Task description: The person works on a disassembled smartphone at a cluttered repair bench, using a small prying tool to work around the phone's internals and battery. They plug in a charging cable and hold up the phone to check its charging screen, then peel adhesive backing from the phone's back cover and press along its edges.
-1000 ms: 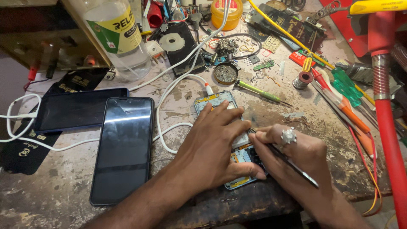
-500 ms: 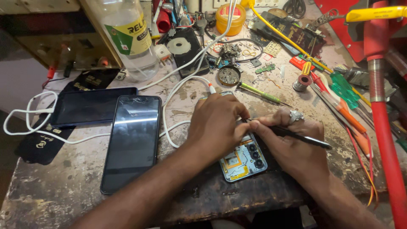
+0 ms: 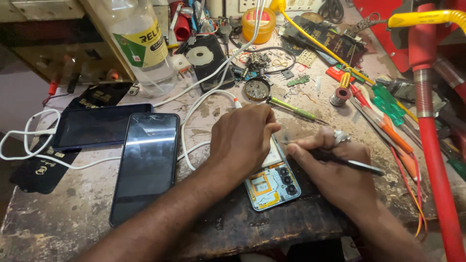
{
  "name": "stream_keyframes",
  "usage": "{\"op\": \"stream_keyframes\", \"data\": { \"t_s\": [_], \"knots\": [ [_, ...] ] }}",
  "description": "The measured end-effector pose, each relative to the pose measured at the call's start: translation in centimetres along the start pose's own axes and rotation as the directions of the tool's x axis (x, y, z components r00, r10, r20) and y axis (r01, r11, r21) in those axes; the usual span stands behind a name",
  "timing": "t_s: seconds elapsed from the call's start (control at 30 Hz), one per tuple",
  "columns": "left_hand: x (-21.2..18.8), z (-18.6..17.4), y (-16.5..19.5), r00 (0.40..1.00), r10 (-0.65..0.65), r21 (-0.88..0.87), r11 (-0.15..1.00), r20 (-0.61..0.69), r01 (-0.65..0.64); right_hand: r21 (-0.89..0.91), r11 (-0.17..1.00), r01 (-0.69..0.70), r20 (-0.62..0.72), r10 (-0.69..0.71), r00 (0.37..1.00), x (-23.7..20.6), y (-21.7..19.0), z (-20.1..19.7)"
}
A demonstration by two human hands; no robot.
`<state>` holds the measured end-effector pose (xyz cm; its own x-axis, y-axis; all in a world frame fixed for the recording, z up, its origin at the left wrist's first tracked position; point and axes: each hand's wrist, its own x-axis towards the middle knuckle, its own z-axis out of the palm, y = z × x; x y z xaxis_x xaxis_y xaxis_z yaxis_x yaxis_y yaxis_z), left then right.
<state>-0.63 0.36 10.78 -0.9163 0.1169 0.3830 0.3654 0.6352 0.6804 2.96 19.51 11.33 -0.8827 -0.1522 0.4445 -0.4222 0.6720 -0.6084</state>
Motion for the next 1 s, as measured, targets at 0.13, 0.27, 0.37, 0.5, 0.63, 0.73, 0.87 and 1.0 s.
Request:
{"op": "stream_keyframes", "data": {
  "t_s": [0.13,0.27,0.37,0.5,0.63,0.73,0.87,1.0],
  "knots": [
    [0.9,-0.3,-0.6,0.996,-0.094,-0.023,0.995,0.003,0.094,-0.189,0.973,0.135,0.022,-0.133,0.991,-0.2,-0.3,0.4],
    [2.3,-1.5,-1.6,0.987,-0.15,-0.11,0.983,-0.05,0.144,-0.194,0.97,0.147,0.022,-0.145,0.989,-0.2,-0.6,0.7],
    [2.8,-2.7,-2.1,0.995,-0.083,0.048,0.995,-0.06,0.086,-0.193,0.97,0.146,0.019,-0.145,0.989,-0.2,-0.8,0.7],
    [1.4,-2.5,-1.8,0.952,0.302,0.177,0.941,-0.056,-0.288,-0.153,0.978,0.144,0.028,-0.141,0.99,-0.1,-1.1,0.7],
    [-0.2,-0.9,-2.2,0.933,0.333,-0.001,0.942,0.133,-0.336,-0.118,0.98,0.16,0.062,-0.154,0.986,0.1,-1.4,0.8],
    [-0.2,-0.4,-3.1,0.93,0.242,0.014,0.967,0.276,-0.256,-0.137,0.97,0.199,0.045,-0.195,0.98,0.3,-1.5,1.0],
    [0.0,-0.4,-3.1,0.933,0.308,0.017,0.948,0.183,-0.317,-0.161,0.955,0.25,0.039,-0.247,0.968,0.7,-1.3,1.6],
    [-0.3,-0.8,-2.6,0.943,0.261,0.016,0.963,0.205,-0.27,-0.168,0.907,0.385,0.044,-0.384,0.922,0.9,-1.5,2.0]
  ]
}}
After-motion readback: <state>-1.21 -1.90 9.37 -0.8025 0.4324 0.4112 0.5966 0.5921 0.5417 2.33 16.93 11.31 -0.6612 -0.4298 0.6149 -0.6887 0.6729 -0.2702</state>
